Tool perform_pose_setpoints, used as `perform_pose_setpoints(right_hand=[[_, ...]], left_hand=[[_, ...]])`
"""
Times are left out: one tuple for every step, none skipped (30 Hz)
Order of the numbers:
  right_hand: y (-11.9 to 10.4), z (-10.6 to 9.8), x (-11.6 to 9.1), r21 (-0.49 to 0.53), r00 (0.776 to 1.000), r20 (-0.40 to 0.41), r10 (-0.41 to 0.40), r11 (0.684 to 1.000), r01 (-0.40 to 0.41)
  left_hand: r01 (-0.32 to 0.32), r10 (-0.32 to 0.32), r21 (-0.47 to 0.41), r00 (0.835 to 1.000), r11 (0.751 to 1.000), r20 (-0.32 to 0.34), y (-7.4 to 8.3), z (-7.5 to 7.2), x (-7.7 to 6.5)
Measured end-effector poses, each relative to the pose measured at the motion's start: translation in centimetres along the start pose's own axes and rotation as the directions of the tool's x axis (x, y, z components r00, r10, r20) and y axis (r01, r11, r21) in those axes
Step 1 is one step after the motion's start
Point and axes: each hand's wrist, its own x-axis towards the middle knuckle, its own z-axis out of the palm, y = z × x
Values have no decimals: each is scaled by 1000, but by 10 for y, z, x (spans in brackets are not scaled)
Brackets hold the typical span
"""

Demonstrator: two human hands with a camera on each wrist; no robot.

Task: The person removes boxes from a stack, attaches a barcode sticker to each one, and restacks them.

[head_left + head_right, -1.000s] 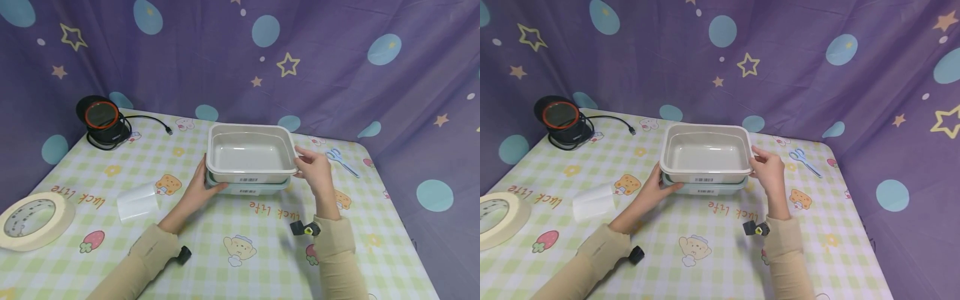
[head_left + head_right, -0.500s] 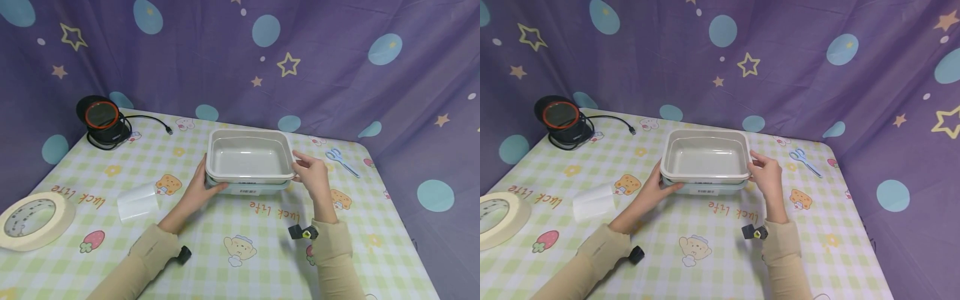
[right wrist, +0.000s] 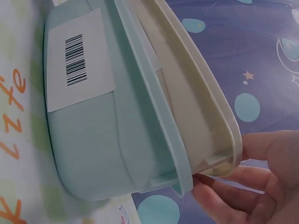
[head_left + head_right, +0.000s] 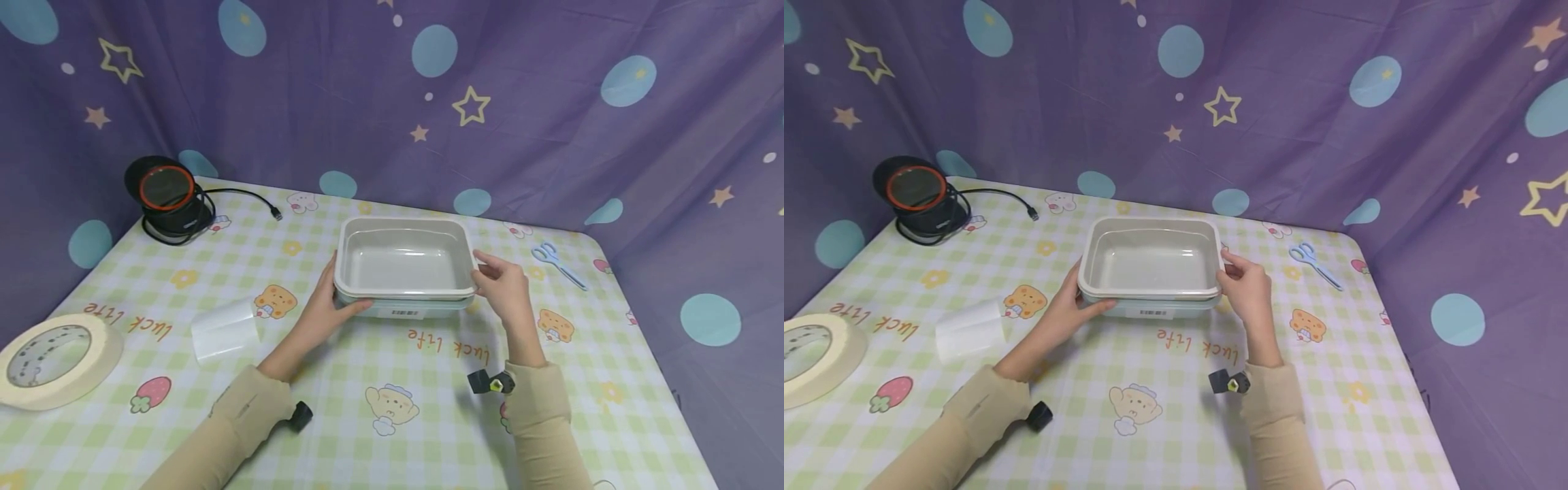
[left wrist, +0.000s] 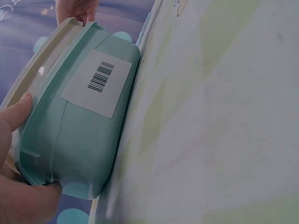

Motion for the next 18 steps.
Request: perform_pose_setpoints(right_hand=[[1, 0, 0, -13, 1000, 0, -5, 1000, 5], [2, 1, 0, -30, 1000, -2, -11, 999, 10], [2, 1, 0, -45, 1000, 0, -13, 999, 13], [3, 1, 0, -57, 1000, 1, -16, 998, 16], [3, 1, 0, -69, 1000, 3, -17, 997, 17], [4, 1, 0, -78, 1000, 6, -17, 997, 17], [4, 1, 0, -84, 1000, 9, -18, 996, 19], [5, 0, 0, -86, 1000, 13, -20, 996, 21], [5, 0, 0, -78, 1000, 20, -17, 997, 19], [5, 0, 0, -74, 999, 27, -18, 997, 19], [6, 0, 0, -69, 999, 35, -18, 997, 20], [6, 0, 0, -64, 999, 41, -17, 998, 19], [7, 0, -1, -63, 999, 48, -17, 998, 20], [7, 0, -1, -60, 998, 55, -14, 998, 17], [7, -1, -1, -57, 998, 63, -11, 998, 15], [8, -1, -1, -62, 997, 70, -12, 998, 16], [8, -1, -2, -63, 997, 76, -13, 998, 17], [8, -1, -3, -64, 997, 80, -13, 998, 18]], left_hand=[[0, 0, -5, 1000, 1000, -2, 0, 0, 0], [-5, 5, -11, 1000, 1000, -3, -1, 0, 0], [-11, 11, -15, 1000, 1000, -3, -1, 0, 0], [-16, 16, -20, 1000, 1000, -3, -1, 0, 0], [-22, 22, -25, 1000, 999, -3, -1, 0, 0], [-25, 25, -31, 1000, 999, -2, -1, 0, 0], [-28, 28, -34, 1000, 999, -1, -1, 0, 0], [-29, 29, -37, 1000, 999, 1, -1, 0, 0], [-28, 28, -37, 1000, 999, 2, -1, 0, 0], [-26, 27, -38, 1000, 999, 4, 0, 0, 0], [-25, 26, -37, 1000, 999, 6, 0, 0, 0], [-21, 22, -35, 1000, 999, 6, 0, 0, 0], [-20, 20, -34, 1000, 999, 7, 0, 0, 0], [-18, 18, -34, 1000, 999, 9, -1, -1, 1], [-13, 14, -32, 1000, 999, 11, -1, -1, 1], [-10, 11, -33, 1000, 999, 13, 0, -1, 0], [-5, 6, -31, 1000, 999, 15, -1, -1, 0], [-2, 3, -32, 1000, 999, 19, -1, -2, 0]])
